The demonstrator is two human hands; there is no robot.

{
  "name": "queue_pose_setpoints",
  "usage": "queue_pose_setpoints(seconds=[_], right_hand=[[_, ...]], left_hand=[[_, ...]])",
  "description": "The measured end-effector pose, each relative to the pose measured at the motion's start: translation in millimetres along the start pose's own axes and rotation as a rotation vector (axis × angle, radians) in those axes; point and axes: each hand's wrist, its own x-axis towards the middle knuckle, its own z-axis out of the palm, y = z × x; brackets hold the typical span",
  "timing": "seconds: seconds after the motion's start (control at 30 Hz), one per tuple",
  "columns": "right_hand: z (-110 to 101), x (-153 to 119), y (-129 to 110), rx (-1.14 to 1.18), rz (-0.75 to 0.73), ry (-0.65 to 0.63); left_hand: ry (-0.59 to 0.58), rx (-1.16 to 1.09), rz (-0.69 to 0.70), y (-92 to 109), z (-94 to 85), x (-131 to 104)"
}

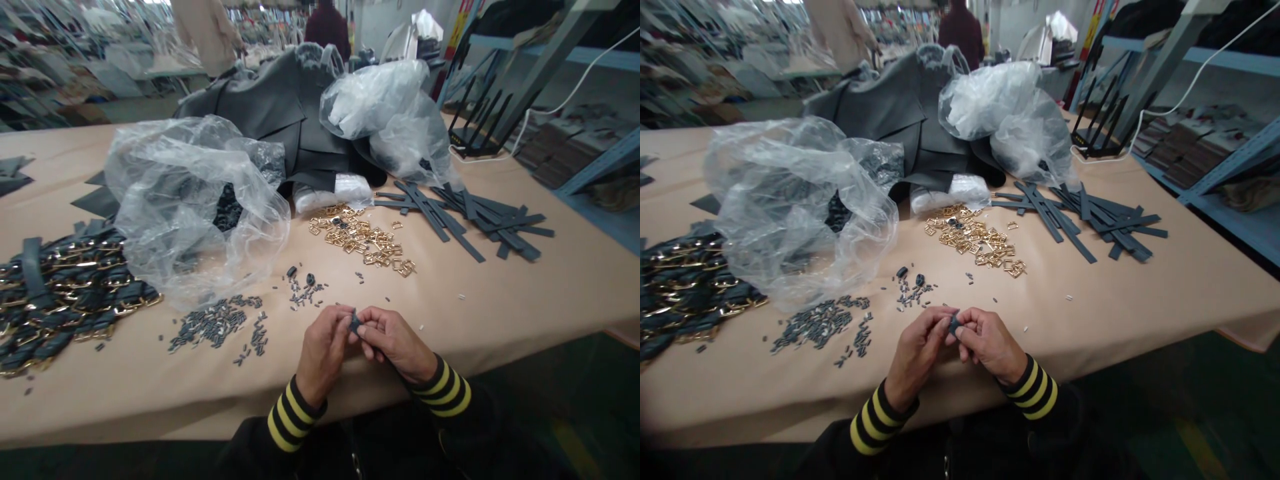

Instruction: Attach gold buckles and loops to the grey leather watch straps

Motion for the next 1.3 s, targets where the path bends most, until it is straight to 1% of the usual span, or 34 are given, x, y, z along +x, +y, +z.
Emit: queue_pose_setpoints(seconds=[0.07, 0.13, 0.27, 0.33, 0.4, 0.47, 0.5, 0.57, 0.6, 0.63, 0.73, 0.77, 0.8, 0.87, 0.97, 1.07, 1.13, 1.17, 1.23, 1.3], right_hand=[[-1, 1, 0, -0.043, 0.002, -0.001], [-1, 2, 1, -0.083, 0.011, -0.002], [1, 3, 3, -0.074, 0.016, -0.001], [0, 3, 3, -0.048, 0.017, 0.008], [-4, 3, 1, -0.032, 0.009, 0.065], [-8, 3, -2, -0.015, 0.002, 0.153], [-11, 3, -4, -0.005, 0.011, 0.184], [-13, 4, -7, 0.008, 0.066, 0.183], [-13, 4, -7, 0.006, 0.096, 0.16], [-13, 4, -7, -0.001, 0.117, 0.133], [-13, 6, -3, -0.015, 0.122, 0.079], [-13, 7, -2, -0.015, 0.117, 0.072], [-14, 7, 0, -0.016, 0.116, 0.066], [-15, 8, 1, -0.026, 0.105, 0.063], [-14, 10, -2, -0.064, 0.028, 0.083], [-9, 14, -6, -0.149, -0.05, 0.113], [-5, 18, -7, -0.205, -0.059, 0.123], [-4, 20, -6, -0.221, -0.058, 0.123], [-2, 24, -3, -0.22, -0.05, 0.117], [-2, 25, 0, -0.171, -0.035, 0.12]], left_hand=[[-0.024, 0.104, 0.106, -1, 1.4, -6], [-0.006, 0.212, 0.193, -4, 4.2, -10], [0.011, 0.386, 0.311, -5, 11.7, -12], [0.018, 0.428, 0.364, -3, 11.5, -11], [0.02, 0.424, 0.39, -1, 4.8, -7], [0.05, 0.439, 0.387, -1, -9.4, 2], [0.088, 0.477, 0.375, -3, -18.5, 9], [0.181, 0.627, 0.343, -9, -37.1, 27], [0.17, 0.703, 0.328, -13, -45.5, 36], [0.113, 0.771, 0.338, -17, -52.5, 46], [-0.14, 0.891, 0.383, -28, -65.5, 70], [-0.197, 0.903, 0.388, -29, -67.5, 75], [-0.23, 0.906, 0.385, -29, -68.6, 79], [-0.239, 0.902, 0.369, -26, -67.9, 82], [-0.2, 0.868, 0.351, -16, -57.5, 73], [-0.139, 0.702, 0.329, -8, -38.9, 56], [-0.107, 0.642, 0.297, -9, -30.4, 49], [-0.098, 0.631, 0.283, -11, -29.8, 48], [-0.056, 0.605, 0.253, -18, -37.0, 53], [0.063, 0.579, 0.187, -26, -53.1, 63]])
